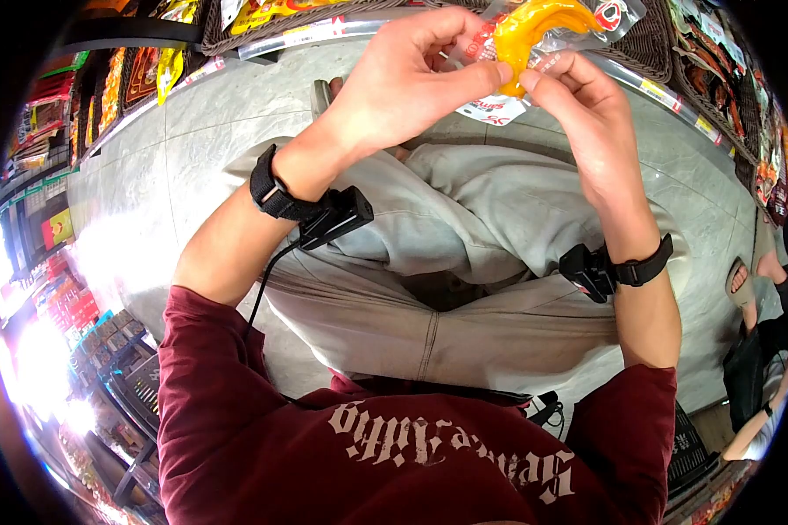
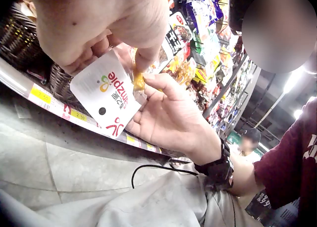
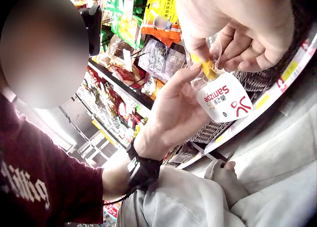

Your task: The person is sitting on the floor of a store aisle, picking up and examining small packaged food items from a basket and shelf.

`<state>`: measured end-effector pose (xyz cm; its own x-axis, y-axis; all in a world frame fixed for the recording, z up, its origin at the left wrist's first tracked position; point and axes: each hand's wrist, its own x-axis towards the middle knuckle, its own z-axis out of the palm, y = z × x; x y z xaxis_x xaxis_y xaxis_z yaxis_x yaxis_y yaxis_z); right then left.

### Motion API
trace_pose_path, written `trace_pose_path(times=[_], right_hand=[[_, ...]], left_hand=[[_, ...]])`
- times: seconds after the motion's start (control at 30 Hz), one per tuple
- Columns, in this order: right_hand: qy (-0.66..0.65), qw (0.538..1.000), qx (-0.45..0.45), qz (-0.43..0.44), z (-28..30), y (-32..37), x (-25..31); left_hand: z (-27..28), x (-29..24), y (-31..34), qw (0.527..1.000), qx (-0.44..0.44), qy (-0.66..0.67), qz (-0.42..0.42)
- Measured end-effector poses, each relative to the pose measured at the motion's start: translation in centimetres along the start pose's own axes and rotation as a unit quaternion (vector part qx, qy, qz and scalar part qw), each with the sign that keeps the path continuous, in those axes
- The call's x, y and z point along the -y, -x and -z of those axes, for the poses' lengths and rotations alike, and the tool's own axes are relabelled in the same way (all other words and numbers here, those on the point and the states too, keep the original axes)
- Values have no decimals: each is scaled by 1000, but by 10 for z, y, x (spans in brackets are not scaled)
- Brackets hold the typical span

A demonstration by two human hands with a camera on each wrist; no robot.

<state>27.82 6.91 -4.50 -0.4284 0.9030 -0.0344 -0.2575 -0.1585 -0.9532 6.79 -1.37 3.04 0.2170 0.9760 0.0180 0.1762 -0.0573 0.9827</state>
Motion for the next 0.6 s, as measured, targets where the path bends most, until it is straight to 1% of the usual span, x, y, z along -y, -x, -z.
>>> trace_pose_path(times=[0.23,0.43,0.5,0.6], right_hand=[[-7,1000,6,10,2,-1,-3],[-7,1000,6,16,2,0,-3],[-12,999,-11,32,2,-1,-5],[-5,999,-25,26,0,-1,-4]], left_hand=[[0,-3,0,1000,-3,-15,18],[-1,-2,-1,999,-6,-47,-1],[-2,-3,-1,999,-12,-20,22],[-1,-4,-1,999,-12,-38,27]])
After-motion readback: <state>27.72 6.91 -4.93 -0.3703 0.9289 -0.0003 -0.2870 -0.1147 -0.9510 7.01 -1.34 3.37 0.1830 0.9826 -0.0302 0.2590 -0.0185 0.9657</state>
